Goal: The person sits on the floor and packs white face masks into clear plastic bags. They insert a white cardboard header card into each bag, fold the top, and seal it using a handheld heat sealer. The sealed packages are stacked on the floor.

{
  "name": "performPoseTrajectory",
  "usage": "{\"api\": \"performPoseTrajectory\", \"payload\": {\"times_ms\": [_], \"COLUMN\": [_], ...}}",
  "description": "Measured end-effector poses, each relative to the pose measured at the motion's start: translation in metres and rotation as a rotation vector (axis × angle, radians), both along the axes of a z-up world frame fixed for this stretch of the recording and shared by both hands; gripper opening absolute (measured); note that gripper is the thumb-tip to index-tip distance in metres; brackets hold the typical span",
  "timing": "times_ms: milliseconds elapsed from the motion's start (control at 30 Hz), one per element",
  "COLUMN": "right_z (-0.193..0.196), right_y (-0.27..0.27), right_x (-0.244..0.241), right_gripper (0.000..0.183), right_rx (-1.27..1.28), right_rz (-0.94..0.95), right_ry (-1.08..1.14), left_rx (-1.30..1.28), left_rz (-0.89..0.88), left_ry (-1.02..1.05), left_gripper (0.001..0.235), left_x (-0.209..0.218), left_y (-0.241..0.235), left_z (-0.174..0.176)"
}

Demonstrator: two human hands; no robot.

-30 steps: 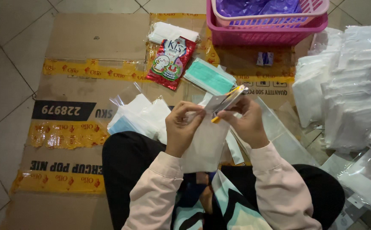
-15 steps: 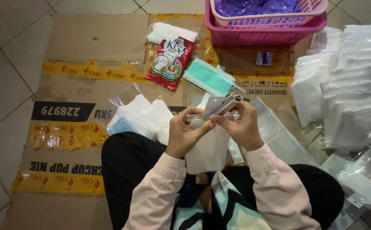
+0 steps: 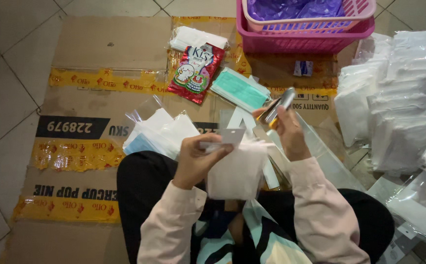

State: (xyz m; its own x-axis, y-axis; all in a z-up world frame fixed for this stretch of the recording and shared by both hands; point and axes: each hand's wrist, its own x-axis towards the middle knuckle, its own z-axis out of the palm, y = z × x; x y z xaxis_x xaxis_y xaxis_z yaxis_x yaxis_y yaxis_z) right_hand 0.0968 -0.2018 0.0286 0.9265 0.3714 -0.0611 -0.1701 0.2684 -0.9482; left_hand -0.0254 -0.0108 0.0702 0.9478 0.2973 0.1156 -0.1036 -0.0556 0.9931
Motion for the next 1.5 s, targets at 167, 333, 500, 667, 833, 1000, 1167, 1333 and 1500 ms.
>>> {"api": "performPoseTrajectory", "payload": {"times_ms": [167, 333, 500, 667, 833, 1000, 1167, 1333, 1500], "right_z": [0.036, -0.163, -0.231, -0.098, -0.112, -0.072, -0.127, -0.175, -0.146], "right_y": [0.045, -0.002, -0.031, 0.012, 0.013, 0.033, 0.014, 0.005, 0.006], "right_x": [0.003, 0.021, 0.024, 0.003, 0.005, -0.003, 0.022, 0.032, 0.019], "right_gripper": [0.036, 0.036, 0.025, 0.059, 0.078, 0.075, 0.057, 0.037, 0.029], "right_rx": [-0.377, 0.336, -0.329, -0.428, -0.690, -1.063, -1.289, -1.428, -1.512], "right_rz": [-0.057, 0.492, 0.669, 0.497, 0.444, 0.598, 0.795, 0.825, 0.817], "right_ry": [0.402, 0.146, -0.562, 0.558, 0.604, 0.413, -0.163, -0.243, -0.298], "left_rx": [-0.044, -0.139, -0.380, -0.443, -0.478, 0.167, 0.420, 0.562, 1.036], "left_rz": [-0.029, 0.279, 0.411, 0.396, 0.481, 0.473, 0.430, 0.334, 0.202], "left_ry": [0.020, -0.014, -0.046, 0.027, 0.341, 0.338, 0.313, 0.398, 0.775], "left_gripper": [0.021, 0.026, 0.023, 0.010, 0.020, 0.063, 0.065, 0.040, 0.044], "left_x": [-0.015, 0.003, 0.062, 0.111, 0.131, 0.133, 0.134, 0.137, 0.099], "left_y": [0.016, 0.043, 0.055, 0.095, 0.106, 0.091, 0.105, 0.205, 0.261], "left_z": [0.057, 0.061, 0.024, -0.113, -0.221, -0.236, -0.210, -0.229, -0.249]}}
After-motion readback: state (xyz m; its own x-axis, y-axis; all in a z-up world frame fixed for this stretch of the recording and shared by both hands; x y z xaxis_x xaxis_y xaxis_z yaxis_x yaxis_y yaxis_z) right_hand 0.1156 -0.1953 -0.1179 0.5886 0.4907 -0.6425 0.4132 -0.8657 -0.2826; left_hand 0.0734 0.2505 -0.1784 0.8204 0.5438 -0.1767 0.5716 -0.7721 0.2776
